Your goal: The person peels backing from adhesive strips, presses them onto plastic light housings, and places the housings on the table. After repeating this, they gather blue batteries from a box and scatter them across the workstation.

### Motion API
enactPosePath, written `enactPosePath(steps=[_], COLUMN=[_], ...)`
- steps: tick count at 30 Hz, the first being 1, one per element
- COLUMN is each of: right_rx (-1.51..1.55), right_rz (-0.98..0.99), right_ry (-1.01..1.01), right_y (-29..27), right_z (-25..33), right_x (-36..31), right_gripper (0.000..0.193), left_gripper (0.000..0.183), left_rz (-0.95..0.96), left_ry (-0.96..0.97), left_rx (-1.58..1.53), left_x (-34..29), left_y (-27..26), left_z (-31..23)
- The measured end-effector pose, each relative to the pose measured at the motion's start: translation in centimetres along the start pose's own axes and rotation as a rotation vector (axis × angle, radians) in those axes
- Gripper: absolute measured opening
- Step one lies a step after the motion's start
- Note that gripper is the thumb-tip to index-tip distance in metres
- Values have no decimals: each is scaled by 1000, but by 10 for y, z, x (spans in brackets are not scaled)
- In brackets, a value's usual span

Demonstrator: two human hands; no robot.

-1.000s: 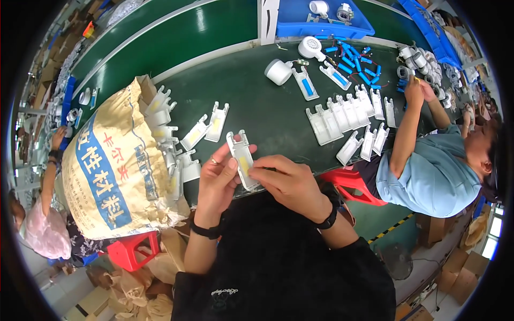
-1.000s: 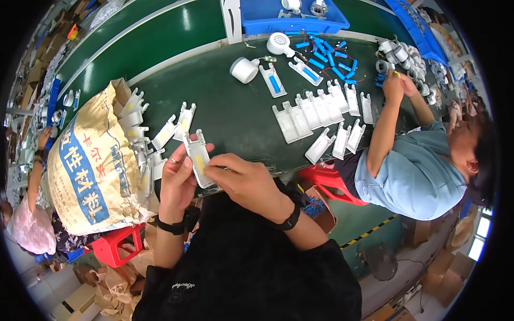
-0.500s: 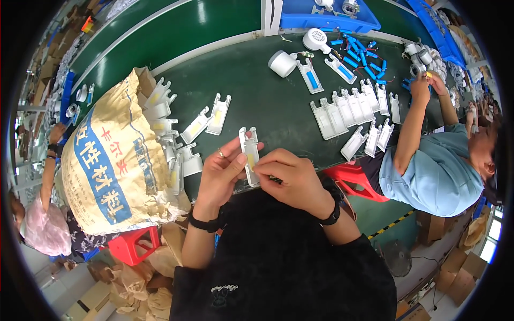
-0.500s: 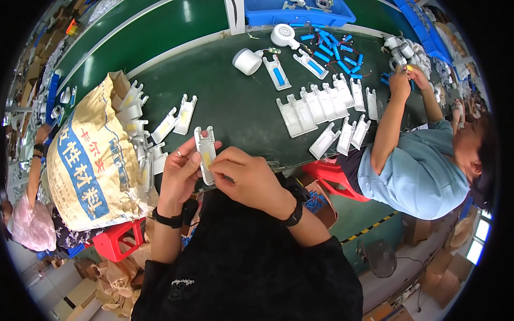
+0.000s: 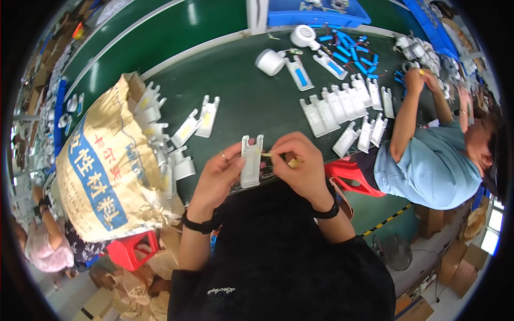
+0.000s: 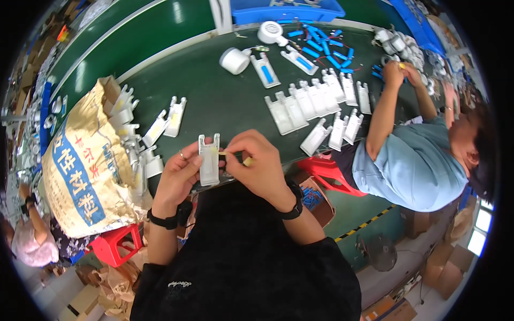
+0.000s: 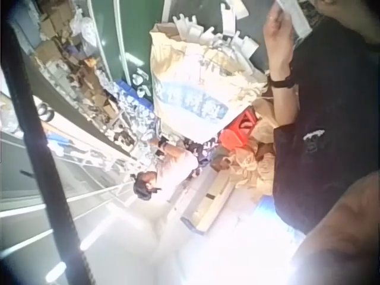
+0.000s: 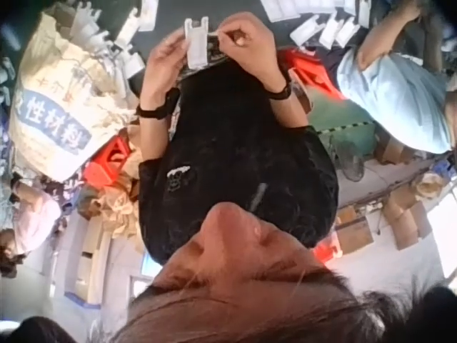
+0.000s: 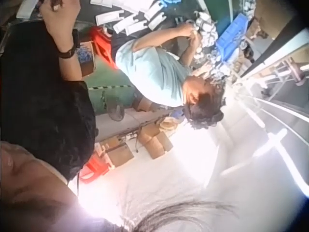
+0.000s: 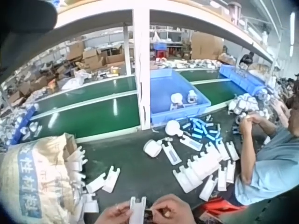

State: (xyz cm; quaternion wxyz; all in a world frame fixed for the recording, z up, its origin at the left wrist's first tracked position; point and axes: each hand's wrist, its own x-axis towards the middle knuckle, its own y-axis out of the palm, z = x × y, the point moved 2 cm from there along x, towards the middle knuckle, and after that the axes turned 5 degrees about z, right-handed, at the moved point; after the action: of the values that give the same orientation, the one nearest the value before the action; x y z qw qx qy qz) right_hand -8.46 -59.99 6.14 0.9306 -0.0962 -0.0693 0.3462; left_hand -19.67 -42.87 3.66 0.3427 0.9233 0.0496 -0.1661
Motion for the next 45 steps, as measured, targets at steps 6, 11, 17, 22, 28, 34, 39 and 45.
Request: enactPosePath(steps=[6,11,17,22,28,34,39,45], right_rx=[535,847,924,1139,330,-422,-764,-80], right_rz=[-184,-280,-294,-35,18,-100,-89,64], right_ry=[45,24,177,238,298,102,51,192], right_y=[-63,-87,-83,-56,-54,-92,-70,-65], right_z=[-28,-38,-38,-43,5,-19,-54,-62], right_x=[-60,-95,-93,-68,-10,94,158,172], right_gripper=[5,10,11,13,32,31,44,47], left_gripper=[30,25,26,54,75,49,50,56], left_rz=[-31,-10,-295,-525,-443,-238,-248,-322], left_ry=[-45,135,522,609,362,623,652,569], left_rx=[665,992,1351,1534,1581,1603,1757,1772], left_x=[59,105,97,143,208,177,161,117], left_y=[36,72,61,31,-3,-32,-55,-70], left_z=[28,53,6,-65,-87,-110,-121,-131])
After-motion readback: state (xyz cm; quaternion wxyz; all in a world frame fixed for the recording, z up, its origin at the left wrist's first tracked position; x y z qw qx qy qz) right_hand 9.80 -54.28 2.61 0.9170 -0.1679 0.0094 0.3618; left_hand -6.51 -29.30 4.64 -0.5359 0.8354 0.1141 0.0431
